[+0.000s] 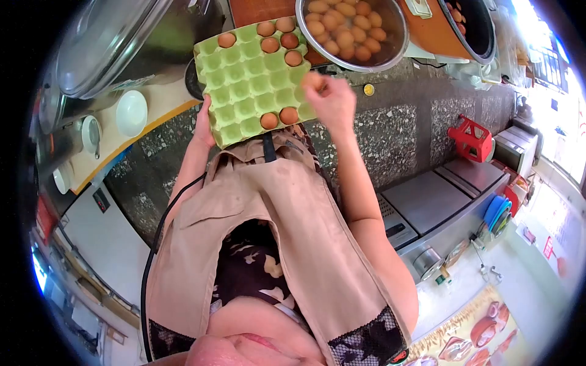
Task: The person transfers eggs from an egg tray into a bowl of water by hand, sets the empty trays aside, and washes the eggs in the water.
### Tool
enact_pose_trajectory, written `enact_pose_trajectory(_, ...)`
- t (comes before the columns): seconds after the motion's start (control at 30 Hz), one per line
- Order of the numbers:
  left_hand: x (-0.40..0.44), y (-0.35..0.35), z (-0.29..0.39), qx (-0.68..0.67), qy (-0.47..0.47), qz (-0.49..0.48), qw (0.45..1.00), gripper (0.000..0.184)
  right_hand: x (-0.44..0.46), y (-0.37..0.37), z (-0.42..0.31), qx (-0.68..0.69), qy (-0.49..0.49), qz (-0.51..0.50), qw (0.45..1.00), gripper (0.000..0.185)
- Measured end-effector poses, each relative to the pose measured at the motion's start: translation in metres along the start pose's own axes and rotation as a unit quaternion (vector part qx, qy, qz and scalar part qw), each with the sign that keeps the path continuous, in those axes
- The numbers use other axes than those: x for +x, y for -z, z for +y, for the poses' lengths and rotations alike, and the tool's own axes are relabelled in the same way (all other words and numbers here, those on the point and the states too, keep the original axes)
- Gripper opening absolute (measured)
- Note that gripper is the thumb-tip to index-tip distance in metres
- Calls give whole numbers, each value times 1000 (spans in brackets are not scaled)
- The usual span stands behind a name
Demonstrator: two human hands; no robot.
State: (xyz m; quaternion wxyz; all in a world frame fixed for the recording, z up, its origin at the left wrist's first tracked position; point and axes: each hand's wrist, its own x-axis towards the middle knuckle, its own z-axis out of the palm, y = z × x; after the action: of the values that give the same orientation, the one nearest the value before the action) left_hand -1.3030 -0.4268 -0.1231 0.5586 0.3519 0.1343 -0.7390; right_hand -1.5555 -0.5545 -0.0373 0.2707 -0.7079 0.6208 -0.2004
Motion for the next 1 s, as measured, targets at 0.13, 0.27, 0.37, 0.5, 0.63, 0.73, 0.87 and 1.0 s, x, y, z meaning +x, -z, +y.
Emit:
enact_pose_trajectory(0.13,-4,-2,0,20,-7,11,1000,63,62,38,2,-115,68,151,979,33)
enact_pose_trajectory(0.27,-6,-12,1,17,-12,20,1000,63,135,36,58,-261,54,115,957,34)
enact_pose_trajectory(0.37,-5,-7,0,28,-20,27,999,64,158,29,94,-243,93,60,964,34)
enact_pose_trajectory(0.5,-4,-7,-1,45,-17,39,998,63,107,26,58,-228,163,84,956,25)
enact_pose_trajectory(0.63,-6,-11,0,32,-16,28,999,63,10,-3,33,-72,317,-98,941,39)
enact_pose_trajectory(0.73,-5,-8,0,29,-16,8,999,62,-29,-24,31,-107,325,-144,929,49)
enact_pose_trajectory(0.87,-4,-8,2,37,-20,16,999,61,-35,-34,43,-99,297,-230,922,57)
enact_pose_trajectory(1.0,-3,-9,1,45,-25,26,998,60,-42,-18,42,161,70,-245,954,55)
